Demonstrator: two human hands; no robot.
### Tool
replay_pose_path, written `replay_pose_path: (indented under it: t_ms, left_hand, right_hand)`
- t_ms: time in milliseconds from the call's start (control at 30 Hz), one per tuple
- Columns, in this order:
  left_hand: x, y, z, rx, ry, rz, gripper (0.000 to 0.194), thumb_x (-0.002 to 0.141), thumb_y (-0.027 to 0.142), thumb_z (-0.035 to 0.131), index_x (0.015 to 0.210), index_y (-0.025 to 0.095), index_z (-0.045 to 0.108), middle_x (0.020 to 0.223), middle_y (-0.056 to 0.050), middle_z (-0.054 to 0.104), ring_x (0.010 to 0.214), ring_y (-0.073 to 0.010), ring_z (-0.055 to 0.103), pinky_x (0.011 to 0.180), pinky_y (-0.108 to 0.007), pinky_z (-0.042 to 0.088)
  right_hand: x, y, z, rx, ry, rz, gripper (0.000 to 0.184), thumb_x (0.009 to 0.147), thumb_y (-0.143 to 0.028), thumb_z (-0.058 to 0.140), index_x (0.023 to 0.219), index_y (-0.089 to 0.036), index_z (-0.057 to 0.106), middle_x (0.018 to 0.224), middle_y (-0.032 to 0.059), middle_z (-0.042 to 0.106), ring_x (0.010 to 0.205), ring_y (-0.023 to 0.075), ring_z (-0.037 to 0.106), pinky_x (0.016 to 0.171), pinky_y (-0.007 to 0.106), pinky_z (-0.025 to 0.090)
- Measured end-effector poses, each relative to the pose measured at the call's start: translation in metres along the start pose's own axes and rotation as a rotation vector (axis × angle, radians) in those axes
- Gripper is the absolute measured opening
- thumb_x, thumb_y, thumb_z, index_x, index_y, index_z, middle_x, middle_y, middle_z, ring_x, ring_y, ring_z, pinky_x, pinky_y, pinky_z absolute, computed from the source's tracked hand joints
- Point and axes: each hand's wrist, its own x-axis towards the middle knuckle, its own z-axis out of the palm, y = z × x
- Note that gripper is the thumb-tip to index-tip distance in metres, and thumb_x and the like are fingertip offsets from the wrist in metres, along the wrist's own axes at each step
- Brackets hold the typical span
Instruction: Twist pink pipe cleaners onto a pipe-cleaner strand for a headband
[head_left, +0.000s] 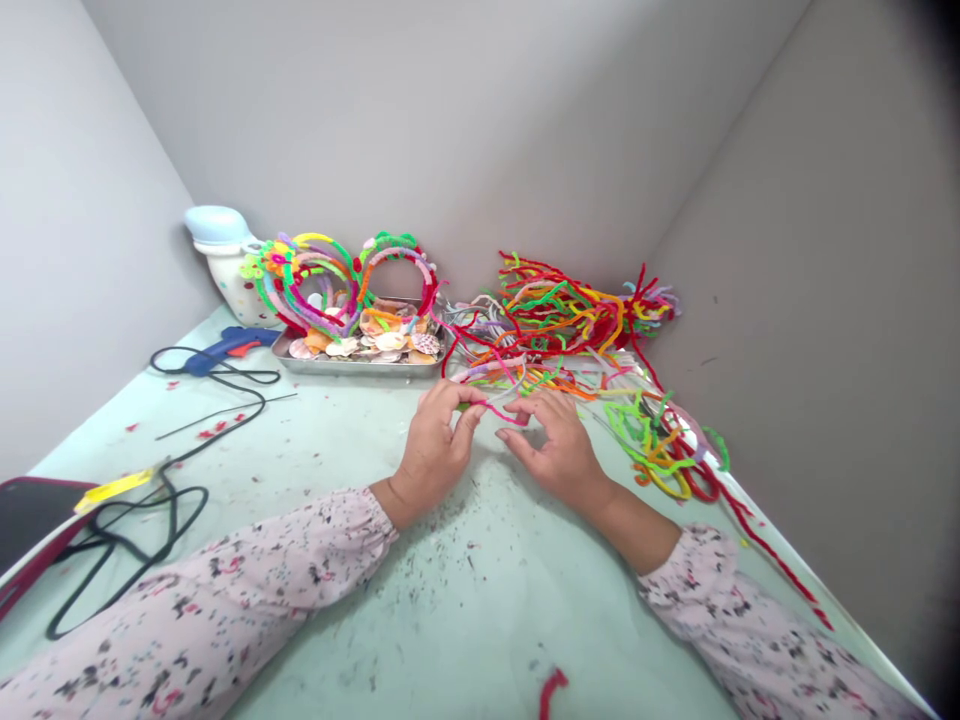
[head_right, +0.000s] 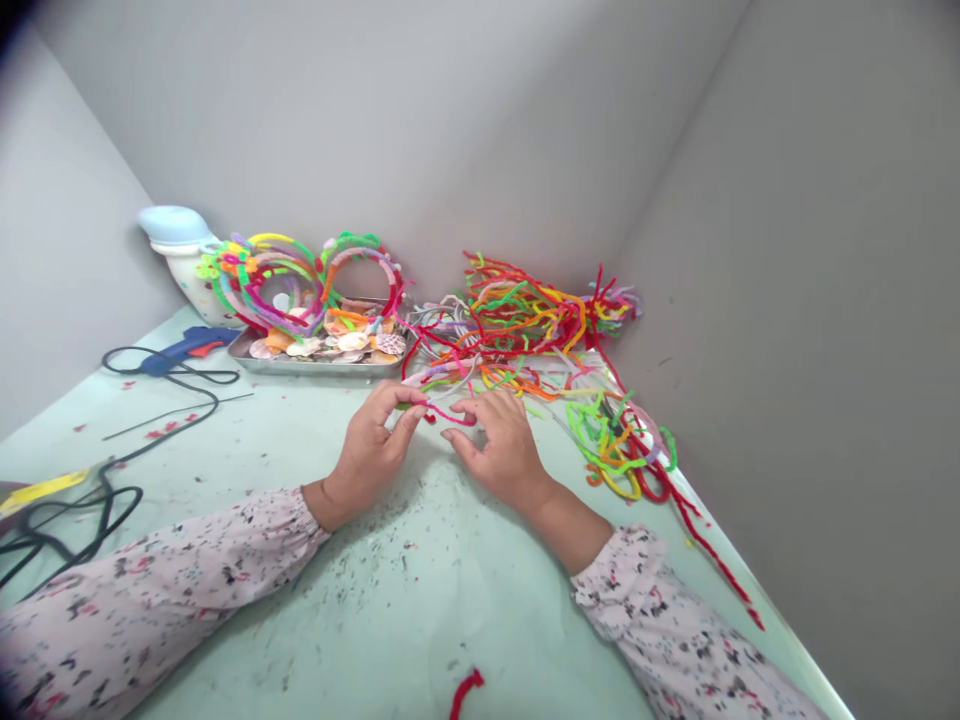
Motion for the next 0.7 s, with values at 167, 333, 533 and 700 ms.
replay_pose_path:
  t_ms: [167, 333, 533, 700]
  left_hand:
    - [0.0012, -0.0018, 0.0003, 0.013, 0.049, -0.023, 0.008, 0.088, 0.018, 0.049, 0.092, 0.019, 0.056, 0.089, -0.003, 0.058, 0.09, -0.0175, 0.055, 0.084, -0.033, 0.043]
    - [0.0023, -0.0059, 0.0006, 0.025, 0.098, -0.052, 0.007, 0.088, 0.017, 0.049, 0.091, 0.019, 0.055, 0.087, -0.002, 0.056, 0.086, -0.0161, 0.055, 0.081, -0.032, 0.045]
    - [0.0013, -0.0039, 0.002, 0.013, 0.019, -0.036, 0.007, 0.089, 0.018, 0.049, 0.092, 0.018, 0.056, 0.089, -0.003, 0.057, 0.089, -0.0164, 0.055, 0.083, -0.031, 0.043]
    - [-0.0009, -0.0032, 0.0049, -0.009, -0.094, -0.011, 0.008, 0.089, 0.019, 0.05, 0.092, 0.018, 0.057, 0.089, -0.003, 0.059, 0.09, -0.0166, 0.054, 0.084, -0.031, 0.042]
  right_hand:
    - [-0.002, 0.0001, -0.0009, -0.082, 0.094, -0.037, 0.014, 0.08, -0.031, 0.062, 0.092, -0.024, 0.057, 0.075, 0.0016, 0.056, 0.079, 0.0217, 0.052, 0.081, 0.042, 0.039]
    - [-0.0017, -0.0002, -0.0026, -0.112, 0.158, -0.058, 0.014, 0.08, -0.029, 0.061, 0.093, -0.026, 0.057, 0.069, 0.0001, 0.053, 0.078, 0.0223, 0.052, 0.082, 0.043, 0.038]
    - [-0.0009, -0.0034, -0.0047, -0.068, 0.096, -0.042, 0.025, 0.08, -0.029, 0.062, 0.105, -0.024, 0.058, 0.096, 0.0059, 0.062, 0.094, 0.0246, 0.054, 0.086, 0.044, 0.039]
    - [-0.0005, -0.0042, -0.0051, -0.026, 0.066, -0.044, 0.016, 0.083, -0.025, 0.059, 0.099, -0.023, 0.062, 0.095, 0.0049, 0.065, 0.094, 0.023, 0.056, 0.086, 0.042, 0.041]
